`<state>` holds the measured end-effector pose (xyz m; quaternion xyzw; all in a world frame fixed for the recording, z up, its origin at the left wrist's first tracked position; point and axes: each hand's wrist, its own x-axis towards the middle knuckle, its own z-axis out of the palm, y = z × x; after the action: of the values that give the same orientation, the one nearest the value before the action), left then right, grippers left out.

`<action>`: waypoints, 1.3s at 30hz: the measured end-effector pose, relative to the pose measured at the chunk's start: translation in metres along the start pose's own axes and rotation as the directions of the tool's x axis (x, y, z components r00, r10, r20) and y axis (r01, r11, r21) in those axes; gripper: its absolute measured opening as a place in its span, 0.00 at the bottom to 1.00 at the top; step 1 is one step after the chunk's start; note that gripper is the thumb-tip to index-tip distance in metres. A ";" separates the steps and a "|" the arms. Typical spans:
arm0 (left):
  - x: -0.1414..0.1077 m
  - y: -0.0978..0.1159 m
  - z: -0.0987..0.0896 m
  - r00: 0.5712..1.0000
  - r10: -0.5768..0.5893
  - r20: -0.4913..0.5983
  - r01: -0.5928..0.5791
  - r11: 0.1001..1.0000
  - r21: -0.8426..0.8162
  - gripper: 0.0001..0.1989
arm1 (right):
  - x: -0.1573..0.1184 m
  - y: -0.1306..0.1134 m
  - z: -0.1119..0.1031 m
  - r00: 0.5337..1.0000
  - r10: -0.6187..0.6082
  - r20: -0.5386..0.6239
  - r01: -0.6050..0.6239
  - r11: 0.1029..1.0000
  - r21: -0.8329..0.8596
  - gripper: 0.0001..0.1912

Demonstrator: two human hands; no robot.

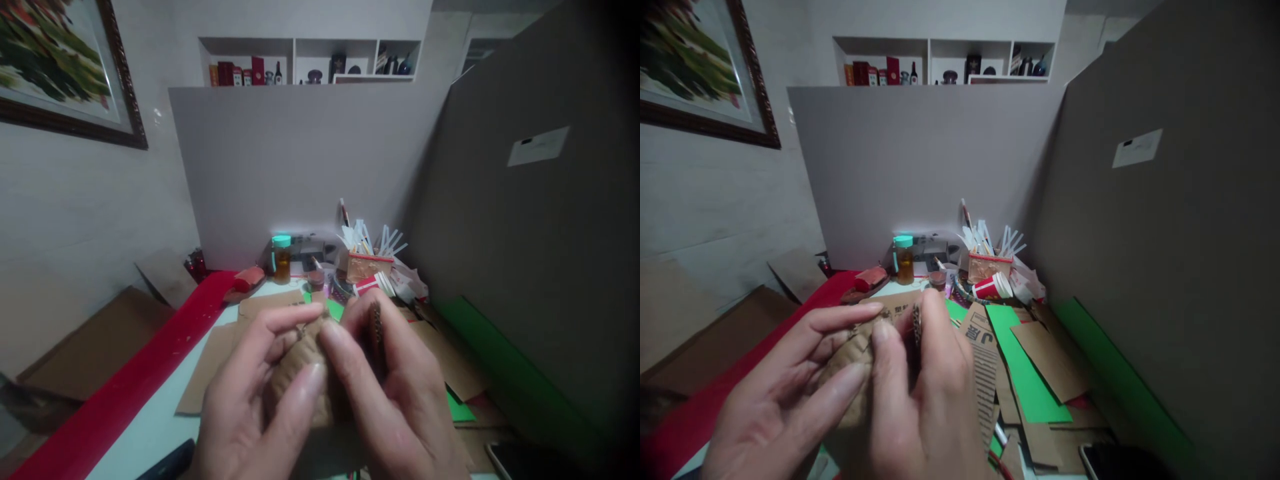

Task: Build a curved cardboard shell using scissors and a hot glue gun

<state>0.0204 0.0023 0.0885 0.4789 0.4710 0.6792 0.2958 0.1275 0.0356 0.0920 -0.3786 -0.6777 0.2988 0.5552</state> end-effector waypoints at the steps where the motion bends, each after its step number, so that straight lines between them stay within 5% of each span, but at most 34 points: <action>1: 0.001 -0.001 0.000 1.000 -0.009 0.017 0.010 1.000 -0.016 0.11 | 0.001 0.000 -0.001 1.000 -0.006 0.001 0.006 1.000 -0.009 0.13; 11: 0.009 -0.003 -0.010 0.972 -0.128 0.198 0.159 0.976 -0.148 0.16 | 0.014 0.010 -0.001 0.996 -0.069 0.051 0.065 0.996 0.063 0.14; 18: 0.024 -0.009 -0.024 0.974 -0.041 0.222 0.070 0.990 -0.123 0.19 | 0.019 0.015 -0.001 0.999 -0.017 0.037 0.012 0.992 0.122 0.14; 24: 0.028 0.001 -0.025 0.926 -0.181 0.331 0.258 0.944 -0.205 0.28 | 0.017 0.020 0.002 0.997 -0.040 0.065 0.024 0.972 0.233 0.13; 31: 0.031 -0.007 -0.024 0.974 -0.083 0.212 0.104 0.990 -0.093 0.21 | 0.017 0.021 0.002 0.991 -0.048 0.128 0.015 0.968 0.250 0.07; 39: 0.026 -0.010 -0.021 0.983 -0.077 0.169 0.081 0.997 -0.017 0.22 | 0.023 0.014 0.000 0.975 -0.065 0.212 -0.017 0.932 0.363 0.06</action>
<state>-0.0089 0.0211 0.0869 0.5119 0.4546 0.6299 0.3668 0.1275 0.0622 0.0927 -0.2257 -0.6728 0.4520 0.5404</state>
